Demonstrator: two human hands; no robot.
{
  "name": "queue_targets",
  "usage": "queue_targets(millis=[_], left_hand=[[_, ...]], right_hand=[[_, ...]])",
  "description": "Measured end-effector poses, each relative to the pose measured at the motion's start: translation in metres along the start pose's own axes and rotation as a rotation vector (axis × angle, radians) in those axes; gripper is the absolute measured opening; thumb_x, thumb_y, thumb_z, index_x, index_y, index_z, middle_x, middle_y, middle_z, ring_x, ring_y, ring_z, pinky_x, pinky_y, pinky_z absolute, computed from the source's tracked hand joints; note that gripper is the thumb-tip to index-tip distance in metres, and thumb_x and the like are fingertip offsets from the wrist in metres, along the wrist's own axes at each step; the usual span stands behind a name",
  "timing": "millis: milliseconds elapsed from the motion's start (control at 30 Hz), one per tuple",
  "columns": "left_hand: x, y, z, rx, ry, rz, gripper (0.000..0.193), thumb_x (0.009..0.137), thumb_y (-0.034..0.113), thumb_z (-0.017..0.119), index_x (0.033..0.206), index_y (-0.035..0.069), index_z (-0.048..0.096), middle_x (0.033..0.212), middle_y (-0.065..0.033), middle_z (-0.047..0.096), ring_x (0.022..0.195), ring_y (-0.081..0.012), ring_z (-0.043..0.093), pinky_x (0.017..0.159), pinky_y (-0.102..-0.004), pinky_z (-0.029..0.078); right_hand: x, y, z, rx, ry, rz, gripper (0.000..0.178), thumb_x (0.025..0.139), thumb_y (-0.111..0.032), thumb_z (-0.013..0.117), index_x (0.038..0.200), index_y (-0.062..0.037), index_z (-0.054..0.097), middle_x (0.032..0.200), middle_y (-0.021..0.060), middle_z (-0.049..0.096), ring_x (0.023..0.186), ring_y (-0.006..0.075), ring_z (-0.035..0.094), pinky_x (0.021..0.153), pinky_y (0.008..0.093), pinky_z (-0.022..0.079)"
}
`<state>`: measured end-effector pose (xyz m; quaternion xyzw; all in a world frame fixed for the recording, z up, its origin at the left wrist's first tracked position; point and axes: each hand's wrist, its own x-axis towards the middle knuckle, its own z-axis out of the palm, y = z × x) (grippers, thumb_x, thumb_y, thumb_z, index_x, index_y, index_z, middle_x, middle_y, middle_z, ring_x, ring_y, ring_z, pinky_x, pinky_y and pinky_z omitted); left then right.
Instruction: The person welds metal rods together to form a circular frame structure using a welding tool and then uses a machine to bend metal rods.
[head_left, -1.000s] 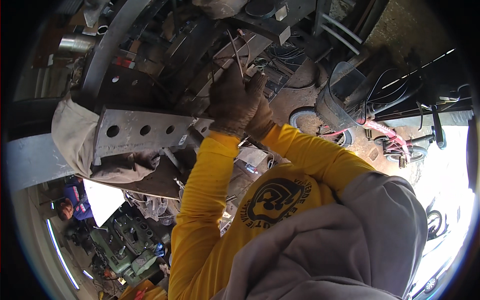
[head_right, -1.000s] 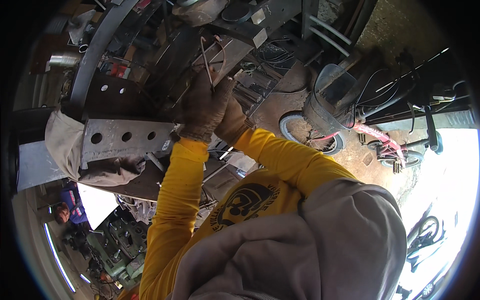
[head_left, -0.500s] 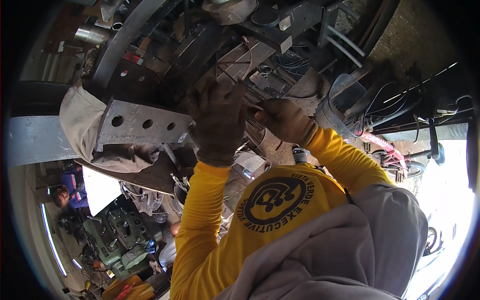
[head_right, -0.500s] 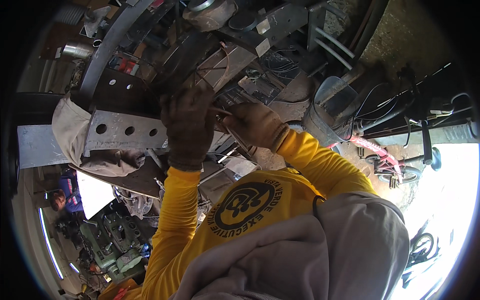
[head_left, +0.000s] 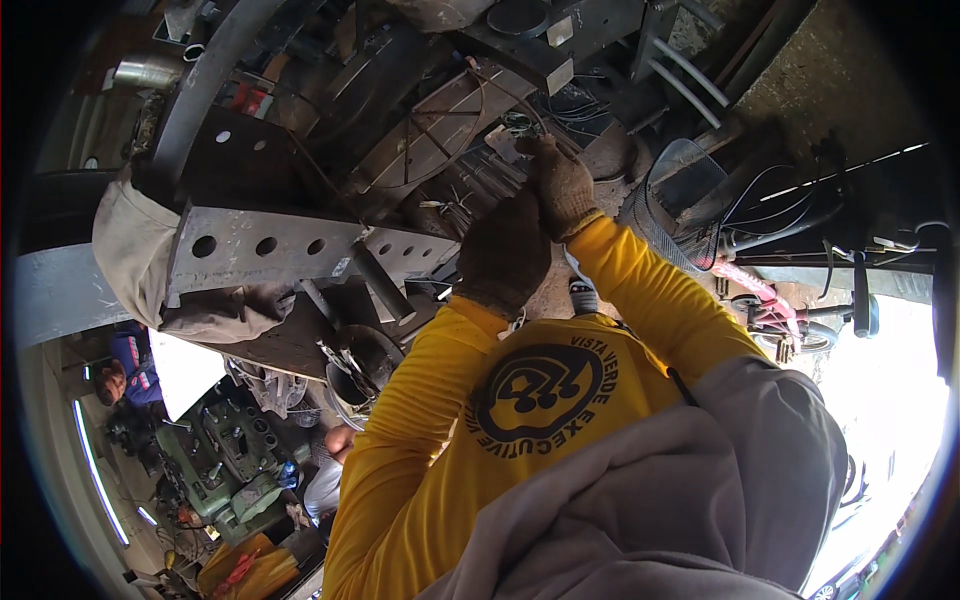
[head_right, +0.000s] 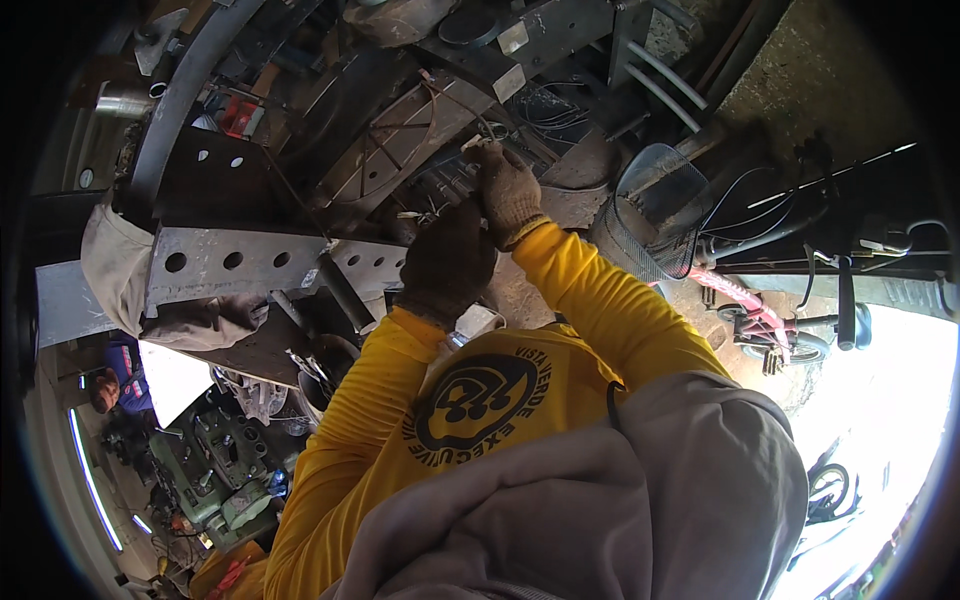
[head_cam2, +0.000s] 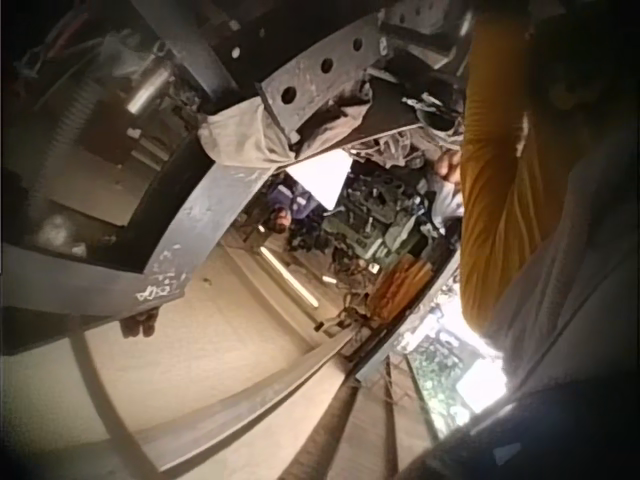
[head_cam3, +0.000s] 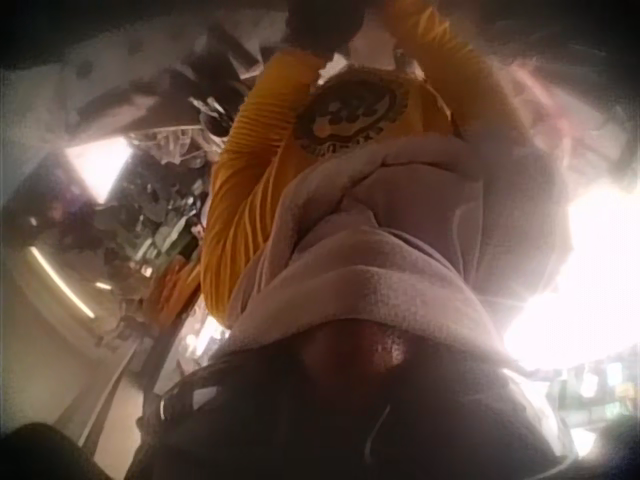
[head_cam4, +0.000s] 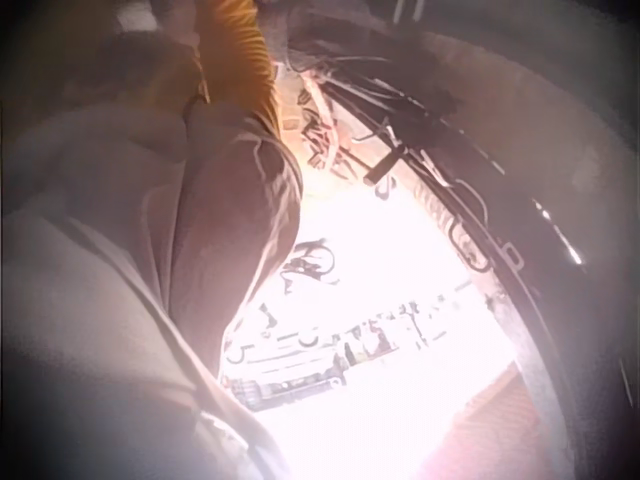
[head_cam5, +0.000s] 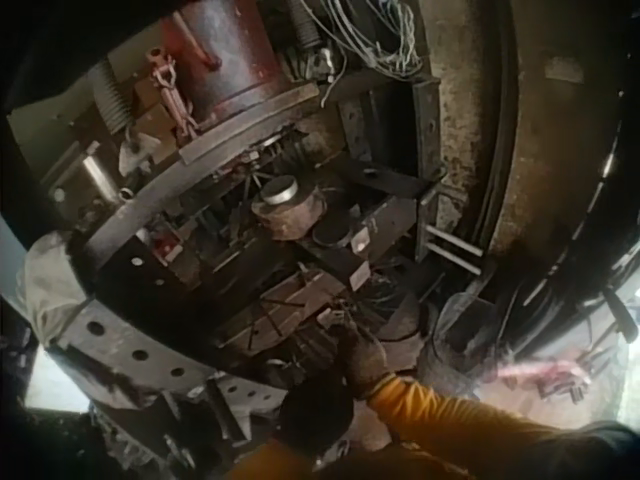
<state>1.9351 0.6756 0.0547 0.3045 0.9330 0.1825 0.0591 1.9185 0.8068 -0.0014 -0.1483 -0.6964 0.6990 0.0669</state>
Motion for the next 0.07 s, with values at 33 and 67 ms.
queue_targets(millis=[33,67], left_hand=[[0.0008,-0.0018,-0.0022,-0.022,0.012,0.008,0.037,0.09,0.02,0.064,0.124,0.007,0.057,0.098,-0.018,0.068,0.088,-0.0392,0.068,0.076,-0.0488,0.054],[0.001,-0.0037,-0.0054,-0.042,0.025,0.013,0.038,0.089,0.021,0.064,0.124,0.008,0.057,0.097,-0.0174,0.069,0.089,-0.0397,0.068,0.077,-0.0485,0.055]], right_hand=[[0.0022,0.0066,-0.0003,-0.31,0.005,-0.165,0.041,0.096,-0.036,0.064,0.13,-0.0122,0.061,0.108,0.0111,0.068,0.101,0.0252,0.067,0.092,0.0392,0.051],[0.0044,0.0108,0.0008,-0.619,0.059,-0.329,0.044,0.095,-0.036,0.066,0.132,-0.013,0.059,0.11,0.0125,0.069,0.103,0.0265,0.068,0.094,0.0402,0.051]])
